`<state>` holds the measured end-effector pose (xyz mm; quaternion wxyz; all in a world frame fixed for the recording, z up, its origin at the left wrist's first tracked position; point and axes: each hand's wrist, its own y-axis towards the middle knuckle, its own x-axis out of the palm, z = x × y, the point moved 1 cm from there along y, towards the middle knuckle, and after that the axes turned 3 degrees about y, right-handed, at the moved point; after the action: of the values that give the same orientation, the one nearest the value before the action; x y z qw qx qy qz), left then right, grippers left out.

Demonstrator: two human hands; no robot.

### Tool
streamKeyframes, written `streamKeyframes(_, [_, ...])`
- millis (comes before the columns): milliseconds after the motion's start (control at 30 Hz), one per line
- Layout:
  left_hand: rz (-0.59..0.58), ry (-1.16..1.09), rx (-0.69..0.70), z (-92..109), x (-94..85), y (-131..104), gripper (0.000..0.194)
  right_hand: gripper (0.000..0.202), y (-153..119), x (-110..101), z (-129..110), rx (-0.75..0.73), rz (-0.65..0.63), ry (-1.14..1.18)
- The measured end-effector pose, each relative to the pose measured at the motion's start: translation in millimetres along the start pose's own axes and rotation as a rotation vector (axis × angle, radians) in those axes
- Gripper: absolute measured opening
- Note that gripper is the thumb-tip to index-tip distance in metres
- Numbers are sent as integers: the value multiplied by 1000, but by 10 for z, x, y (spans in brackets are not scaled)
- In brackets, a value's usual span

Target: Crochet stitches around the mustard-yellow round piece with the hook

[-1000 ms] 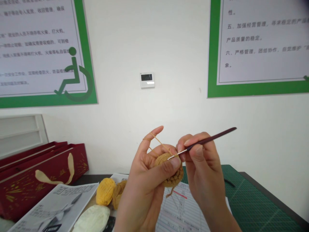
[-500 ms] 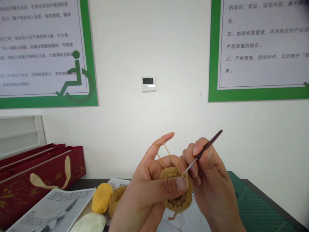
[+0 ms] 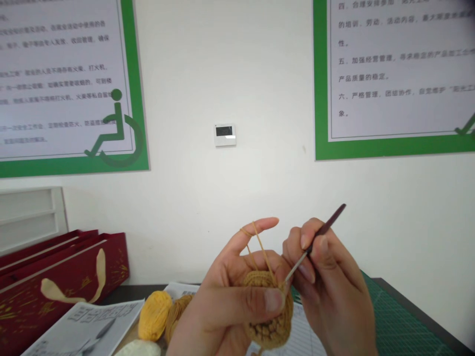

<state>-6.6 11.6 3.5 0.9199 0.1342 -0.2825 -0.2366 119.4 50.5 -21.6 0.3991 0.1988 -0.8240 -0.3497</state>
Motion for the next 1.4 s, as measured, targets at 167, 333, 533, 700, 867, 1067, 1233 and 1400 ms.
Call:
streamKeyframes(167, [179,213,116,-20,50,-17,46,32,49,46,13,167,32,55])
streamKeyframes(333, [280,330,283,-39,61,1,39,30,55,44,64,194,-25,-10])
streamKeyframes(533, [277,319,261,-34,23,-13,43,29,42,31,98,204,28,44])
streamKeyframes(700, [274,329,251,-32,24,-19,42,30,24,14,102,203,55,40])
streamKeyframes(867, [261,331,241,-29,27,-15,42,29,30,-10,70,119,49,-52])
streamKeyframes(1067, [238,356,232,-29,21,-21,41,24,12,-3,49,32,-17,-173])
streamKeyframes(1233, [258,356,216,-18,-4,-34,41,12,34,-13,102,-134,-117,-286])
streamKeyframes(1400, [283,324,217,-21,0,-29,41,10,33,-28,151,-240,-80,-267])
